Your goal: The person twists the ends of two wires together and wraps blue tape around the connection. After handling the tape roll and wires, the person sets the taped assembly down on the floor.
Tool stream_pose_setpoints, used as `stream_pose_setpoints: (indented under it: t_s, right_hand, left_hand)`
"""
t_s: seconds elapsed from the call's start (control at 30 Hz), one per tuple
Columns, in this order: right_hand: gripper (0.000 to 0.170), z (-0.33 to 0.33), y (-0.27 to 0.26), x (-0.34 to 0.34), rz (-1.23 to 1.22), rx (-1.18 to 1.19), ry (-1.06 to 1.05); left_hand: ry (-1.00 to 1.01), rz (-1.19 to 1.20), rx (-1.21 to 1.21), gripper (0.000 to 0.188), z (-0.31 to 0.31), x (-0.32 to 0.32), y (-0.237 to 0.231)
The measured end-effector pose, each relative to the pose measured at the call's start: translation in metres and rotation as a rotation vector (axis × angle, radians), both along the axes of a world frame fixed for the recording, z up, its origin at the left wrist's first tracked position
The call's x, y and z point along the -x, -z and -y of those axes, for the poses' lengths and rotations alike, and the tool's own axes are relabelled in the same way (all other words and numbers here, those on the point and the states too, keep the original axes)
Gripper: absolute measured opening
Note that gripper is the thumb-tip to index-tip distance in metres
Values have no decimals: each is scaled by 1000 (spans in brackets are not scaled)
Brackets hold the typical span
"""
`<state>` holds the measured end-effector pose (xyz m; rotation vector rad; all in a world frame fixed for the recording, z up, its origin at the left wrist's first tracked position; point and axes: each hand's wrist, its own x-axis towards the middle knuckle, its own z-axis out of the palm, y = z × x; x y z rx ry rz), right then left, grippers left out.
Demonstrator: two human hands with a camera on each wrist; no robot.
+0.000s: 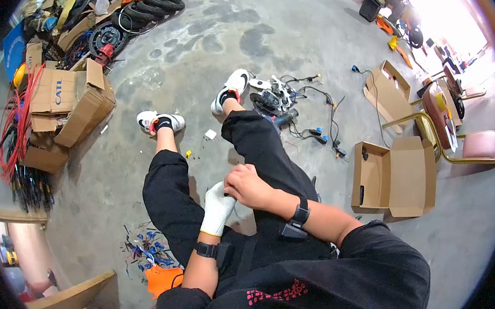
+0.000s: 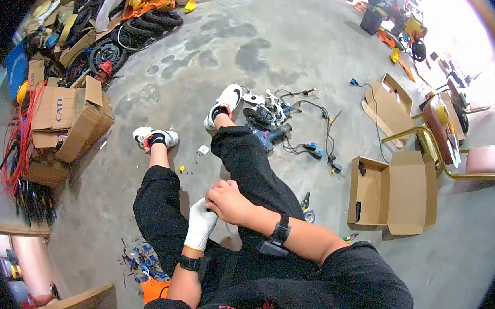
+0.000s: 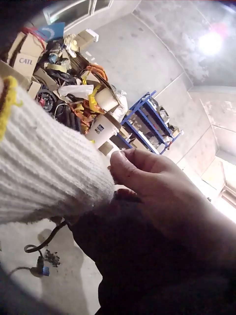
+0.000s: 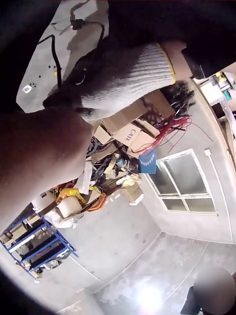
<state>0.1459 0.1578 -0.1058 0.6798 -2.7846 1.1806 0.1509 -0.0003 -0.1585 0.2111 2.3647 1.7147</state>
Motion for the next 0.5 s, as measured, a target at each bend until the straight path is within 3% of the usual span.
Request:
stream_pose_setpoints:
  t_s: [0.2,0.23,0.33,0.37,0.4,0.5]
  right_hand:
    - [13,6,0,3,-92,-83,-98]
    - [13,7,-3,4,-89,-66,-94]
    - [26,4,-25,2,-132,116,22]
    - [31,-8,-33,5,-155,188,41]
    - [28,-25,-48,7,-110,216,104]
    - [22,-105,-50,11,41,316,385]
  left_hand:
    - [20,-78,174,14,5,-3,-7]
    - [-14,-37,3,16,8,-3,-7]
    - [-53,-13,-66,19,21,-6,-15]
    - [-96,115,-142,19,24,-8,-25]
    - [-144,247,-213,19,25,-11,-39]
    - [-212,212,-218,19,28,-13,-58]
